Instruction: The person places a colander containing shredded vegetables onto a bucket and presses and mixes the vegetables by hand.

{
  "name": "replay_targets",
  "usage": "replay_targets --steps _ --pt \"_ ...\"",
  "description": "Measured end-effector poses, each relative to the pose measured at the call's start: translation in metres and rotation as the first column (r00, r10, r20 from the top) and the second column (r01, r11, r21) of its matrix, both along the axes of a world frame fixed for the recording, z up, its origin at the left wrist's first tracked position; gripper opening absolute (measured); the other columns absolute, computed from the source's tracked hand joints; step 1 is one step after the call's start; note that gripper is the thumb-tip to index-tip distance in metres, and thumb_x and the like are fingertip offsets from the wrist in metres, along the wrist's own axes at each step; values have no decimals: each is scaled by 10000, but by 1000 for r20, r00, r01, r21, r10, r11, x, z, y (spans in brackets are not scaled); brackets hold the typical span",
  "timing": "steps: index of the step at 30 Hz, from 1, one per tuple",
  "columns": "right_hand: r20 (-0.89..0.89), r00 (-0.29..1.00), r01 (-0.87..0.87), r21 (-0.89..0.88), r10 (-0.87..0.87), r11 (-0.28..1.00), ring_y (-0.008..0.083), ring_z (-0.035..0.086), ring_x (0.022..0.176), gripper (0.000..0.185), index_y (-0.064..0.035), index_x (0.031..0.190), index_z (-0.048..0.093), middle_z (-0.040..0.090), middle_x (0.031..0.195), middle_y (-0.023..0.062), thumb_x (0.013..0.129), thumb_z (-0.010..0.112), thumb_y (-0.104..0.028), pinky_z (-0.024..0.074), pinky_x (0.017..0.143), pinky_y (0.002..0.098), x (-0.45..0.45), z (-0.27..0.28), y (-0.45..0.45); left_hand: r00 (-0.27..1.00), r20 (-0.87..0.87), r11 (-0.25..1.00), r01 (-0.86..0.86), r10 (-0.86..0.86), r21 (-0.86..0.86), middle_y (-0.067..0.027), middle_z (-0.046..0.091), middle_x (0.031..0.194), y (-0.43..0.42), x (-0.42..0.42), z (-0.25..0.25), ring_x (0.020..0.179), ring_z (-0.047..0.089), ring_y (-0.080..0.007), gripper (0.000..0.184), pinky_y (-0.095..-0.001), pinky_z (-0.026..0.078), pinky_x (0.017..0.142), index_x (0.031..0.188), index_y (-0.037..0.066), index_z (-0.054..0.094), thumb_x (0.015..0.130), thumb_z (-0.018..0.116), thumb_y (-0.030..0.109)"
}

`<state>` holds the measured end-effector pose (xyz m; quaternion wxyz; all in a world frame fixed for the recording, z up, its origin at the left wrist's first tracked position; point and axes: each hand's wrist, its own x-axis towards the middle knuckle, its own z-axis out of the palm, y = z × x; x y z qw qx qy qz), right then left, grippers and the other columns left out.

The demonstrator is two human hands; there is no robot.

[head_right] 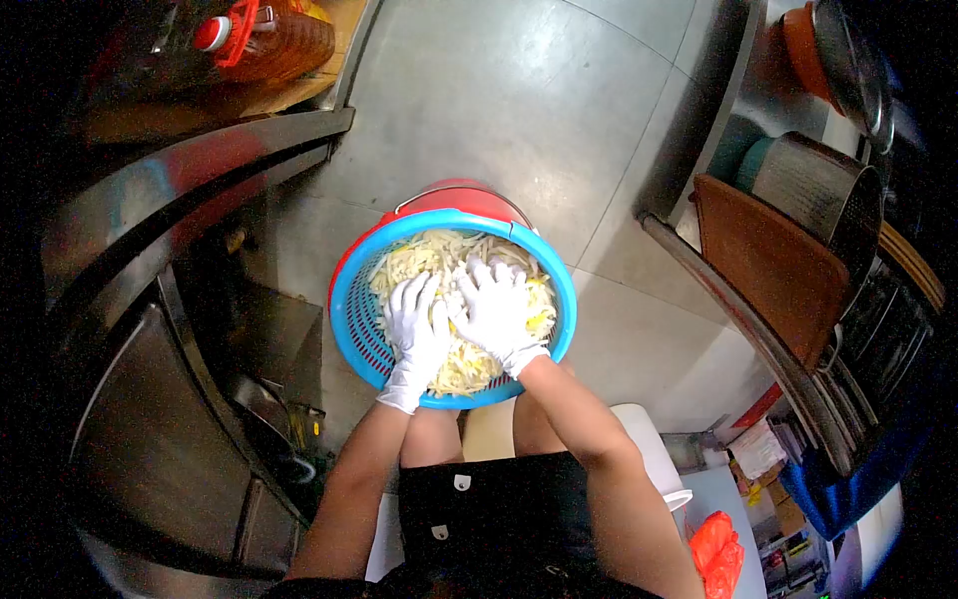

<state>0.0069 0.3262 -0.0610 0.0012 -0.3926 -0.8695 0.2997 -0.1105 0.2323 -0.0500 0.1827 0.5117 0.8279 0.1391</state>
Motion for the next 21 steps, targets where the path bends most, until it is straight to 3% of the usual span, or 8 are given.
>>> replay_targets --steps 4,13,21 --pt "-70 997 30 16 -29 999 290 523 987 349 -110 1020 676 599 1107 97 791 615 -366 404 822 501 -6 -5 5 999 -1 998 -37 37 44 -94 619 1113 3 -6 -14 1056 522 -320 310 -473 397 929 1129 94 661 866 569 232" --pt "-85 994 72 50 -67 996 283 526 889 297 -106 924 676 562 894 72 721 645 -320 432 728 458 -16 -19 6 998 -6 997 -64 65 34 -88 610 1008 7 -15 -31 947 539 -318 231 -456 420 846 1025 105 668 872 562 242" --pt "-94 992 89 56 -84 994 284 531 858 212 -124 798 630 534 840 70 702 638 -313 437 675 454 -24 -25 10 997 -30 997 -69 70 42 -91 599 966 8 -20 -42 926 543 -317 210 -451 427 818 993 110 654 878 559 258"
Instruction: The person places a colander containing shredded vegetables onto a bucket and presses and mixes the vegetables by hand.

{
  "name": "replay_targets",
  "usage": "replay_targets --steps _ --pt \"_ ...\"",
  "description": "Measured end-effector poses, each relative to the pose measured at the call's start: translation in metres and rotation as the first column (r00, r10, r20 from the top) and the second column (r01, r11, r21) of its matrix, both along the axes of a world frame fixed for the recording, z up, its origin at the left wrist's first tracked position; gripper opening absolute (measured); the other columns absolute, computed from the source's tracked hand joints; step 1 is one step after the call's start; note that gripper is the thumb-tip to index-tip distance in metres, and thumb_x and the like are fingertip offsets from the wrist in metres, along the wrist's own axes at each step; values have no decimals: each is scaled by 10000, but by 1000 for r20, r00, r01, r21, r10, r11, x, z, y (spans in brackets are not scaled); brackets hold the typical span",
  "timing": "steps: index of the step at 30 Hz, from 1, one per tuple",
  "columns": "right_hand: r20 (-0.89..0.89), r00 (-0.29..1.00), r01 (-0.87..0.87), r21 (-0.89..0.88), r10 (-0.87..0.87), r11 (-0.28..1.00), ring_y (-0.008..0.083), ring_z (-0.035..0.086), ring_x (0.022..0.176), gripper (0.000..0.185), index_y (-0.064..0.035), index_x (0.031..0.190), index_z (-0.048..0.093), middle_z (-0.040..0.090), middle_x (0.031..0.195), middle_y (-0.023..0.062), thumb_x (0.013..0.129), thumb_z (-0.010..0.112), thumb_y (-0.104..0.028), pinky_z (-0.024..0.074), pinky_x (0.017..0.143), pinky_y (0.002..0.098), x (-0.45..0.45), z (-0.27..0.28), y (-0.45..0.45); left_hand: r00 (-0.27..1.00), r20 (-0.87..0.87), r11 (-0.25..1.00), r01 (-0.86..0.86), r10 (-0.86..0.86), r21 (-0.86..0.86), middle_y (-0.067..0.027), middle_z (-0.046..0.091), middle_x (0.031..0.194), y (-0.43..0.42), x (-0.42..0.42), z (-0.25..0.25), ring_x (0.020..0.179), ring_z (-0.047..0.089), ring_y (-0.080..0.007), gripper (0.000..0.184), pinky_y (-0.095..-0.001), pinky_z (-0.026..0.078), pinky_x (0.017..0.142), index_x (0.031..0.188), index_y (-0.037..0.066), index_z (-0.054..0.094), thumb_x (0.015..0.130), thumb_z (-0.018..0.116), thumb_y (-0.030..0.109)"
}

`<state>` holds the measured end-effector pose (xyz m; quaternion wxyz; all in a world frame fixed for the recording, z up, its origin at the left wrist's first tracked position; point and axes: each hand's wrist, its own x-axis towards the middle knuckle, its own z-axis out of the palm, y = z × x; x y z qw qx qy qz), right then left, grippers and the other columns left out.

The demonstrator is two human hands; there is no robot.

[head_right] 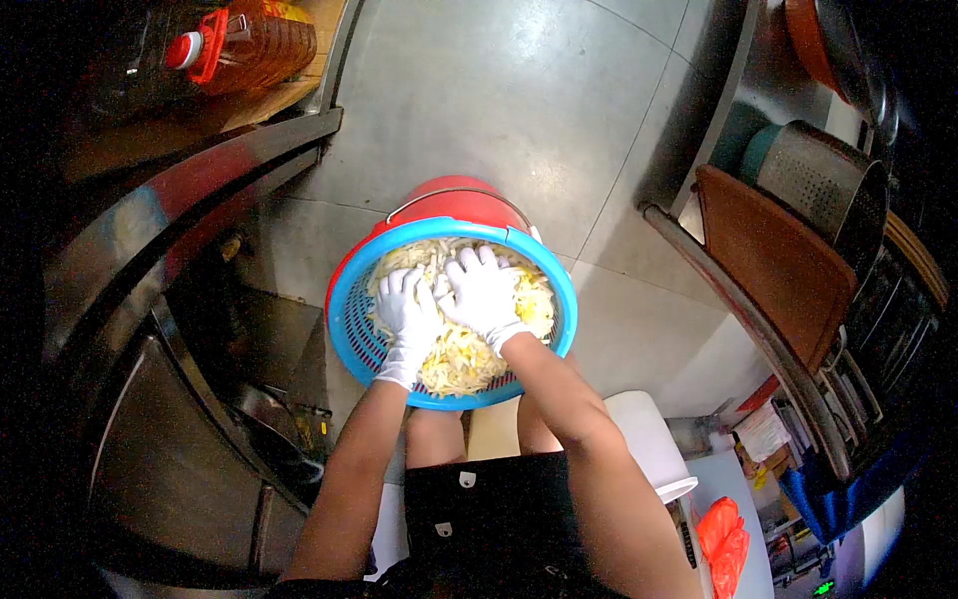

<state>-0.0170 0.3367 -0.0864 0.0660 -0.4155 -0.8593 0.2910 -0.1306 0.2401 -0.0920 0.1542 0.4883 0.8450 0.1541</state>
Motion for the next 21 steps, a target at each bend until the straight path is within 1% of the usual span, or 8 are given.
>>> replay_targets --steps 4,10,13,16,17,20,21 --pt "10 1000 -3 -10 3 1000 288 536 856 206 -126 787 627 536 839 77 698 637 -311 450 692 454 -3 -2 4 1000 -6 1000 -2 2 -7 -101 598 965 4 -2 -2 924 545 -323 204 -457 430 811 994 102 643 883 551 247" --pt "27 1000 5 -31 -4 1000 297 558 902 207 -113 752 617 564 870 84 701 635 -313 474 719 449 -7 -4 7 1000 3 1000 -4 4 5 -125 588 953 6 -4 -5 914 544 -343 199 -480 427 803 990 86 633 891 534 226" --pt "25 1000 6 -50 -5 999 300 568 919 216 -102 749 617 577 885 92 709 631 -313 489 712 457 -7 -4 8 1000 -3 1000 1 -1 9 -134 584 947 5 -4 -5 912 542 -352 201 -487 425 800 989 82 632 893 530 226" --pt "37 999 5 -133 0 991 318 560 945 262 -94 771 633 580 904 117 768 607 -354 496 737 493 -7 -3 8 1000 -20 1000 -15 15 -6 -126 582 935 5 -4 -7 907 546 -352 194 -485 428 799 962 95 636 862 559 242" --pt "33 999 10 -130 -6 991 319 561 946 262 -94 773 635 584 912 118 770 606 -354 500 737 493 -7 -3 8 999 -26 1000 -23 23 -13 -121 582 930 5 -3 -7 904 549 -351 191 -483 430 799 949 101 638 846 574 250" --pt "22 1000 14 -123 -11 992 322 564 948 263 -92 776 639 595 928 121 773 604 -353 505 739 494 -8 -4 8 999 -36 999 -20 19 -28 -141 583 951 5 -3 -7 924 544 -358 219 -481 426 813 993 82 635 905 515 243" --pt "21 1000 9 -119 -7 993 323 565 948 265 -91 777 640 596 929 122 775 603 -353 504 740 496 -7 -4 9 999 -46 999 -13 11 -33 -142 584 953 5 -3 -7 928 545 -358 221 -482 427 817 991 82 635 907 512 245"
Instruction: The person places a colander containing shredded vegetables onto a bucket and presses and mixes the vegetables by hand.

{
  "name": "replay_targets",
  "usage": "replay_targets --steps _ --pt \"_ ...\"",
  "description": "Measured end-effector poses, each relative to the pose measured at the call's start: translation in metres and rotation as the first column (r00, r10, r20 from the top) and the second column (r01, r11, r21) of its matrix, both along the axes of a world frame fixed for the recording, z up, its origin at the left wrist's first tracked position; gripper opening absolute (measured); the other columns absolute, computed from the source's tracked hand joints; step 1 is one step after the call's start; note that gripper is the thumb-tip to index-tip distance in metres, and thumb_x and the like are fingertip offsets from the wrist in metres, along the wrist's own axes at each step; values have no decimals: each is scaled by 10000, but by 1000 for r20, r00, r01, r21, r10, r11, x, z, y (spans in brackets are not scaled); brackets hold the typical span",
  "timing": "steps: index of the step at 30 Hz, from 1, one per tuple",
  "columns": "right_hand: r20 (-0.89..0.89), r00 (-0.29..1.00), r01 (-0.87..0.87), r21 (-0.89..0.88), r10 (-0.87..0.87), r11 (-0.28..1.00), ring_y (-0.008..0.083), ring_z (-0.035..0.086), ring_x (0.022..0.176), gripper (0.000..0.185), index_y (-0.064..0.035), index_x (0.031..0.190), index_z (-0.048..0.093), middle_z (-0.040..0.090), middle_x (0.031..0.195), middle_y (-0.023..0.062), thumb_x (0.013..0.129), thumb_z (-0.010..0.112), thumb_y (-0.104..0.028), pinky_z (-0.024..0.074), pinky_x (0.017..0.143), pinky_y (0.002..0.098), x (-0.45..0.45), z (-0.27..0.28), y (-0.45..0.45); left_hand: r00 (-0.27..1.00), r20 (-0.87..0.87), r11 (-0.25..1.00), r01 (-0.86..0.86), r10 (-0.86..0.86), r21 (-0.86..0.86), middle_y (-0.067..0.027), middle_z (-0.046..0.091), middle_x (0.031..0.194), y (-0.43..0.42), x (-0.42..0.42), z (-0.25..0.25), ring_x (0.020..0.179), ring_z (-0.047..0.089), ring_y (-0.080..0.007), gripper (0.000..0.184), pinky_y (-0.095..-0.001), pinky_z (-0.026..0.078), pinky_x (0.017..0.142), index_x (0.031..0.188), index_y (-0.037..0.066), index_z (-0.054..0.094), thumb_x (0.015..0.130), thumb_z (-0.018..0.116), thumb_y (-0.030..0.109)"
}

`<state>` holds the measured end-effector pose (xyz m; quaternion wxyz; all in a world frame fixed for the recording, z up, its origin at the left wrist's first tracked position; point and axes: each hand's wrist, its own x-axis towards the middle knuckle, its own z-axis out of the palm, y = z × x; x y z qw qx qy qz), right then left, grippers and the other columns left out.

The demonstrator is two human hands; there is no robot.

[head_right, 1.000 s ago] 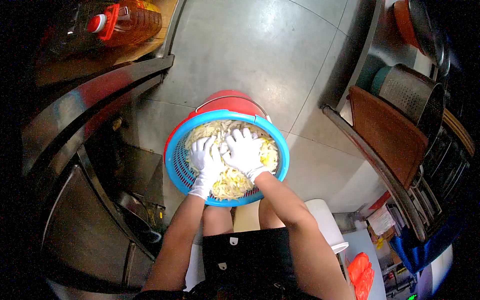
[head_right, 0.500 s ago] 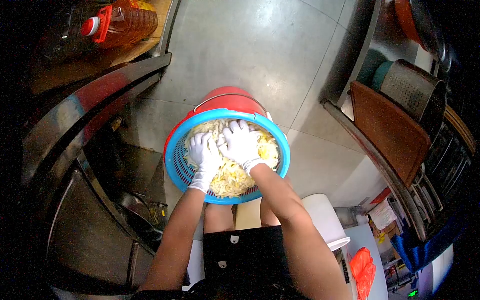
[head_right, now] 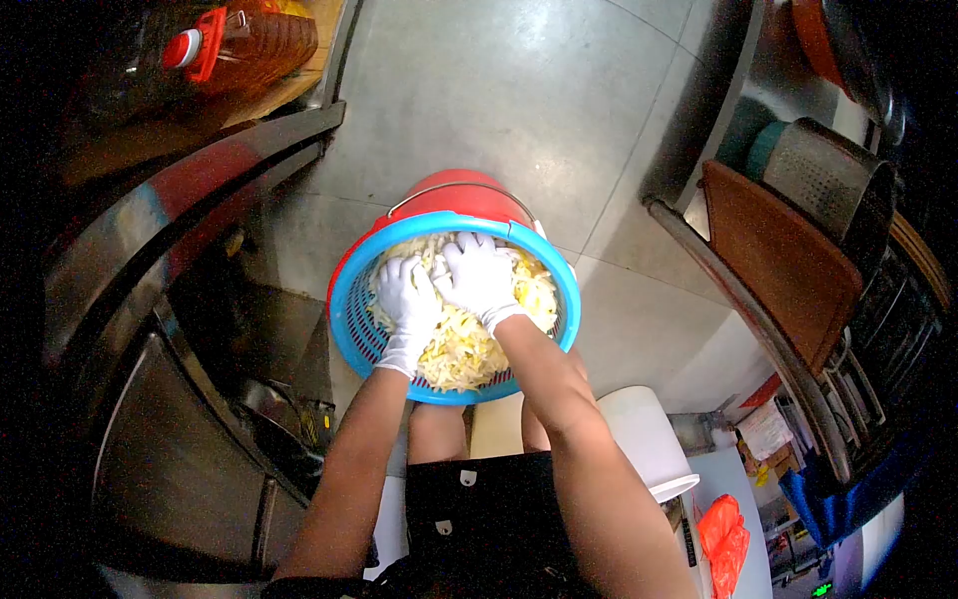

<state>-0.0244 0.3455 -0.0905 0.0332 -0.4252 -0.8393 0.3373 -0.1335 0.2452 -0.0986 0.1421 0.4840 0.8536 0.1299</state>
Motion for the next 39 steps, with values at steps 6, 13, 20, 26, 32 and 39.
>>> replay_targets --steps 6,13,20,26,32,39 --pt "16 1000 -11 36 10 999 312 592 949 268 -79 815 654 619 944 115 741 615 -334 507 709 478 1 0 0 1000 -13 1000 0 0 -25 -144 592 945 2 1 2 928 556 -358 226 -482 435 812 965 76 638 913 504 251" --pt "30 999 -17 38 16 999 314 615 899 264 -78 806 664 644 943 129 745 611 -329 495 685 492 -2 -2 2 1000 -11 1000 2 -2 22 -142 595 870 7 -3 1 857 575 -355 219 -477 448 777 899 58 626 903 505 241" --pt "54 998 -22 29 21 999 305 631 834 300 -80 838 679 641 901 121 789 588 -362 509 675 490 -4 1 4 1000 -27 999 1 0 37 -137 591 849 6 -4 -3 842 577 -350 208 -463 458 768 859 61 614 899 498 229" --pt "66 997 -29 41 27 999 306 635 808 308 -76 872 674 640 892 122 785 590 -359 503 662 485 -4 -1 3 999 -32 999 -5 6 53 -138 587 838 8 -4 -3 838 577 -350 213 -464 458 770 838 59 600 907 488 227" --pt "38 999 -10 34 8 999 317 631 790 309 -75 884 673 638 901 126 781 591 -354 480 673 504 -6 -2 3 998 -57 995 12 -6 100 -141 585 833 9 -6 -3 817 577 -354 216 -464 459 759 827 61 592 912 484 227" --pt "0 1000 2 129 -2 992 313 614 796 261 -93 859 650 626 864 109 754 589 -324 459 618 497 -6 -9 3 999 -13 999 -37 37 -2 -135 625 946 4 -6 -8 907 587 -361 203 -465 470 796 891 71 640 856 560 254"
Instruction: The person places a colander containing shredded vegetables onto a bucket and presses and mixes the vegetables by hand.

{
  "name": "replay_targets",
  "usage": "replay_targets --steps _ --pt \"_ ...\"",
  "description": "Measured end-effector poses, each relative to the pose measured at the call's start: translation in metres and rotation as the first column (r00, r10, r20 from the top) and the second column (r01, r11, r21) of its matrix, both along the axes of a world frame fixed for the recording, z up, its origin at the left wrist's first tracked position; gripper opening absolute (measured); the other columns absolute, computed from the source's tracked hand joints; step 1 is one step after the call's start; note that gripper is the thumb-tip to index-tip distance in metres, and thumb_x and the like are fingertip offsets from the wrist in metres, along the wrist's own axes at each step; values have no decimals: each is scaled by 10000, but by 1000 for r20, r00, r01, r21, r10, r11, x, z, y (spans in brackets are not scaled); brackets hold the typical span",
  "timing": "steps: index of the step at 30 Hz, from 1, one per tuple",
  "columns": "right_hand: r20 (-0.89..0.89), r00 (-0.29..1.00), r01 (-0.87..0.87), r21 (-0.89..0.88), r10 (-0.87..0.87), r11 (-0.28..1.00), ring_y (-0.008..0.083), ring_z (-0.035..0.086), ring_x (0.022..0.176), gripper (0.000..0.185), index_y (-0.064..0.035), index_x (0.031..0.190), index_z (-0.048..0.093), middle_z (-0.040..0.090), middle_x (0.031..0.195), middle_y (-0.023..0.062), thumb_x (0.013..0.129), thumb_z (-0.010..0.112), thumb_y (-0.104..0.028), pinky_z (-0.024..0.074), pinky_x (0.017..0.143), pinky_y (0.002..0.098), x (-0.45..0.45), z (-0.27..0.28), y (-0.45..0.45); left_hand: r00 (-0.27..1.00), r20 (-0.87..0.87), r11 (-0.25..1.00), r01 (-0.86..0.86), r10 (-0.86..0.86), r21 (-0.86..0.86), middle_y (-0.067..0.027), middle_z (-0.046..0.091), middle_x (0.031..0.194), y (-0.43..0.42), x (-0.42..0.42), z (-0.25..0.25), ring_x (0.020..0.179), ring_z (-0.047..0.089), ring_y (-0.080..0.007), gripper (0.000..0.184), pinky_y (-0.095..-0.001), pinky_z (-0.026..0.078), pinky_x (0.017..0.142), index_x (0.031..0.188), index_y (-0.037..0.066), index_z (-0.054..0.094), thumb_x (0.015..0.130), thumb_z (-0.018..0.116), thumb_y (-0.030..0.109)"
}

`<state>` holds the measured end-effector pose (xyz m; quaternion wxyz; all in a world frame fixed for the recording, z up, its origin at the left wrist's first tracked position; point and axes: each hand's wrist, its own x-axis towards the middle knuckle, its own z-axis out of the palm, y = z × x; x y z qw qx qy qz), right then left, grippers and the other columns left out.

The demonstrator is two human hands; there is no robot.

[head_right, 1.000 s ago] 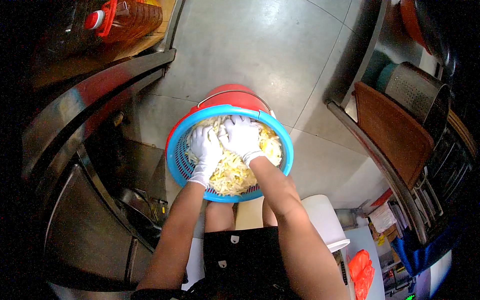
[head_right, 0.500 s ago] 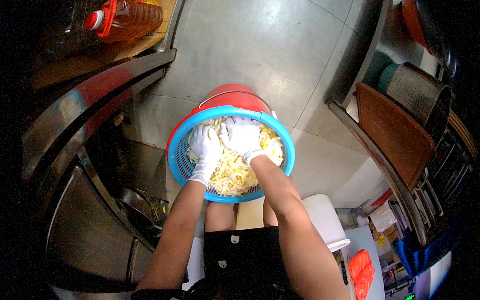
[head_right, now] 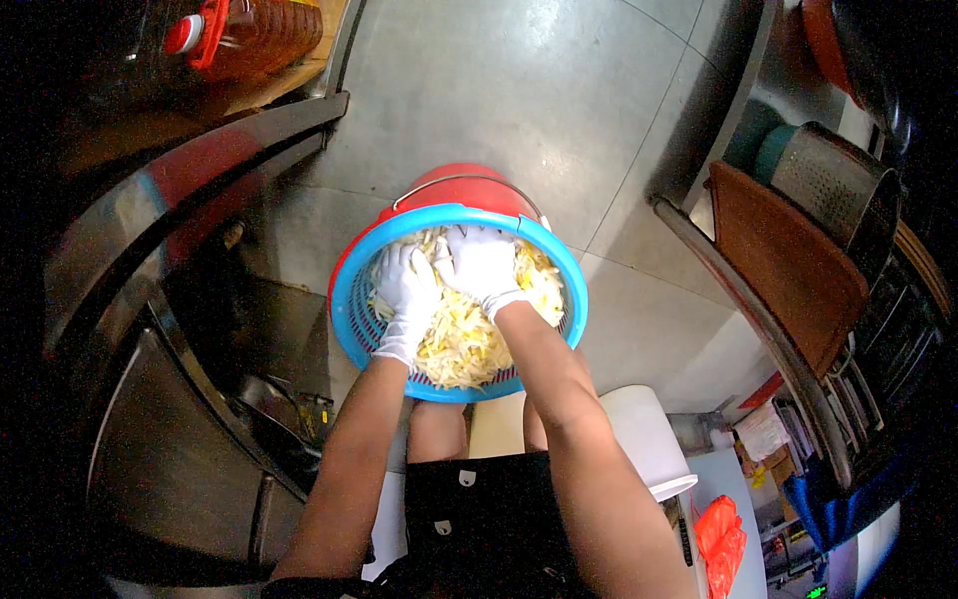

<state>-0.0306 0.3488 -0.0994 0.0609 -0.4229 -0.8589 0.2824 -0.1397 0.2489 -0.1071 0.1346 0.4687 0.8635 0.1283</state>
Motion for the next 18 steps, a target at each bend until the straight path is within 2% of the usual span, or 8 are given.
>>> replay_targets --steps 5,8,9,10,12,14,15,18 --pt "-27 1000 -7 29 8 1000 306 610 850 267 -98 867 658 633 897 108 751 591 -328 465 651 501 1 -2 0 999 0 999 -35 35 8 -121 624 925 -1 3 -2 906 588 -350 199 -468 469 785 884 81 642 865 558 261" --pt "-22 999 -22 74 23 997 308 609 852 269 -101 871 661 634 902 109 755 590 -333 471 667 502 1 0 1 999 -52 993 6 0 121 -127 613 868 2 3 -1 846 594 -338 244 -461 467 743 871 76 618 930 479 268" --pt "-82 997 11 96 -3 995 308 609 853 266 -104 881 664 635 915 111 763 590 -332 476 677 502 0 -1 0 999 -33 999 -7 9 45 -129 625 897 -1 5 2 872 597 -339 250 -461 467 762 905 75 624 936 475 273" --pt "-36 999 -10 -10 9 1000 306 613 839 259 -98 880 660 634 916 113 766 591 -319 478 685 512 0 0 0 1000 -17 999 -15 15 -28 -132 637 925 -2 5 5 897 601 -339 258 -462 468 781 939 74 630 943 471 278" --pt "35 999 -21 -138 26 990 337 586 956 381 -72 1021 665 634 1022 143 806 600 -380 469 801 536 -5 5 7 999 -12 995 -32 31 -98 -124 650 993 8 1 5 958 600 -329 266 -473 454 831 1003 87 635 936 493 302" --pt "41 999 -18 -12 19 1000 345 554 1050 402 -61 1053 653 617 1084 149 827 594 -387 433 870 563 -1 17 1 998 -24 992 -60 58 -111 -103 654 1070 3 2 2 1029 592 -309 288 -495 426 895 1064 115 633 909 544 340" --pt "44 999 -18 49 16 999 349 538 1097 412 -56 1070 647 609 1115 152 837 591 -391 415 905 576 1 23 -2 990 94 982 -92 109 -167 -114 635 1171 5 4 21 1135 556 -305 343 -512 366 984 1168 107 603 910 548 327" --pt "109 989 -114 105 102 988 355 441 1271 503 -52 1211 607 572 1238 151 856 596 -407 344 1006 590 14 72 -6 975 173 988 -127 141 -91 -123 607 1235 2 8 64 1212 510 -305 400 -511 326 1036 1252 100 569 900 565 289"
